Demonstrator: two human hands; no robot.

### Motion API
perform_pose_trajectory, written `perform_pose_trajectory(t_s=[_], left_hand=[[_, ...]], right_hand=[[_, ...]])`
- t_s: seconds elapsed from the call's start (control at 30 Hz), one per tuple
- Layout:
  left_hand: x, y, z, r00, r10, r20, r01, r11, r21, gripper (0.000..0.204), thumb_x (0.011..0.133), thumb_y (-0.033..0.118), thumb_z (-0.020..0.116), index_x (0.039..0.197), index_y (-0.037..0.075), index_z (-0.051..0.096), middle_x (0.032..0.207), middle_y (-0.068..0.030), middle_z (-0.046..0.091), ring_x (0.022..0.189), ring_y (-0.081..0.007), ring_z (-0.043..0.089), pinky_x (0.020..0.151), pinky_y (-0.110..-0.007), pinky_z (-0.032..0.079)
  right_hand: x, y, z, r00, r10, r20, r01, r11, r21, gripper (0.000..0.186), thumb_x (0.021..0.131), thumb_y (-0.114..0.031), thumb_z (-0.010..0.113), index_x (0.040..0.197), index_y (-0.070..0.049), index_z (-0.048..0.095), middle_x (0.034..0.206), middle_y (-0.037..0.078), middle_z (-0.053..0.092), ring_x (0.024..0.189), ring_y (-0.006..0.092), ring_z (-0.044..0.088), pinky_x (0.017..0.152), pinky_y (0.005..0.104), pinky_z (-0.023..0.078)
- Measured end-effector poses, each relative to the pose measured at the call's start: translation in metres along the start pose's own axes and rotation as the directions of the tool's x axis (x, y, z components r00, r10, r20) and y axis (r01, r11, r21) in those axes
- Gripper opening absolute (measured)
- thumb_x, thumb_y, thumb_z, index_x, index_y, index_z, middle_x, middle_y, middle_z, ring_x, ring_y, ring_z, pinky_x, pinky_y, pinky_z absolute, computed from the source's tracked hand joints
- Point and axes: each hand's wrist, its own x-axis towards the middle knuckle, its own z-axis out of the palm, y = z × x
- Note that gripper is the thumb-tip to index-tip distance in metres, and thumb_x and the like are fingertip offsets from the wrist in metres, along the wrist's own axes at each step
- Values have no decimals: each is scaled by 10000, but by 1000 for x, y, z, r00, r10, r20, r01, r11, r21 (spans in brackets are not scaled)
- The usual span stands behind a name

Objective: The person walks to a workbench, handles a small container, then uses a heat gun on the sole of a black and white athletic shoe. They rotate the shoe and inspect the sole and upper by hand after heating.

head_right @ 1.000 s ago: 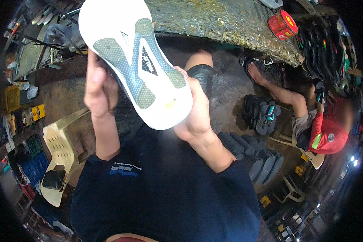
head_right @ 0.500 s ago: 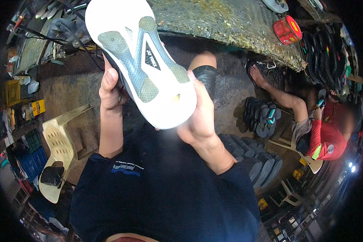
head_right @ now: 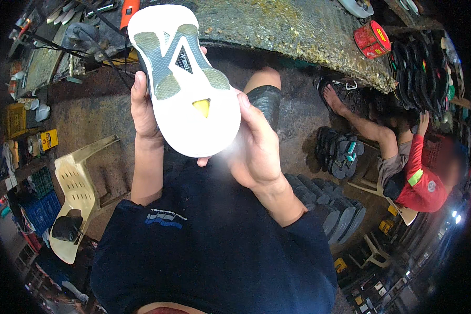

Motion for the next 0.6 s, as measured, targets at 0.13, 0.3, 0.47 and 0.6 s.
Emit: perform_pose_trajectory(t_s=[0.13, 0.3, 0.47, 0.6], left_hand=[[-1, -3, -4, 1000, -20, -23, 19, 999, -38, 902, 1024, 657, 464, 1621, -4, 323, 1557, -331, 455, 1341, -388, 604, 1084, -484, 563], [1, -6, -15, 998, -43, 37, 45, 998, -53, 899, 1039, 678, 381, 1635, 11, 294, 1561, -332, 445, 1334, -395, 607, 1074, -486, 571], [1, -12, -17, 992, -116, 48, 121, 985, -122, 913, 1036, 701, 335, 1650, 29, 261, 1594, -332, 398, 1371, -424, 565, 1076, -516, 566], [2, -13, -15, 985, -160, 60, 168, 971, -169, 928, 1029, 716, 345, 1663, 47, 235, 1620, -331, 352, 1403, -453, 525, 1079, -542, 560]], right_hand=[[2, -1, 3, 999, 9, 33, -8, 999, -38, 554, 1122, -420, 388, 1514, -29, 400, 1287, 200, 644, 1002, 300, 733, 672, 449, 668], [-1, -1, 6, 999, -3, -53, -4, 993, -122, 543, 1094, -405, 472, 1491, -49, 371, 1360, 190, 567, 1152, 309, 672, 692, 469, 675], [-2, -1, 8, 999, -36, 4, 36, 985, -171, 574, 1080, -366, 504, 1521, -49, 319, 1396, 209, 549, 1207, 317, 647, 728, 488, 678], [-2, 0, 10, 998, -64, 9, 64, 975, -211, 615, 1091, -321, 460, 1592, -25, 259, 1465, 230, 529, 1213, 337, 668, 752, 525, 682]])
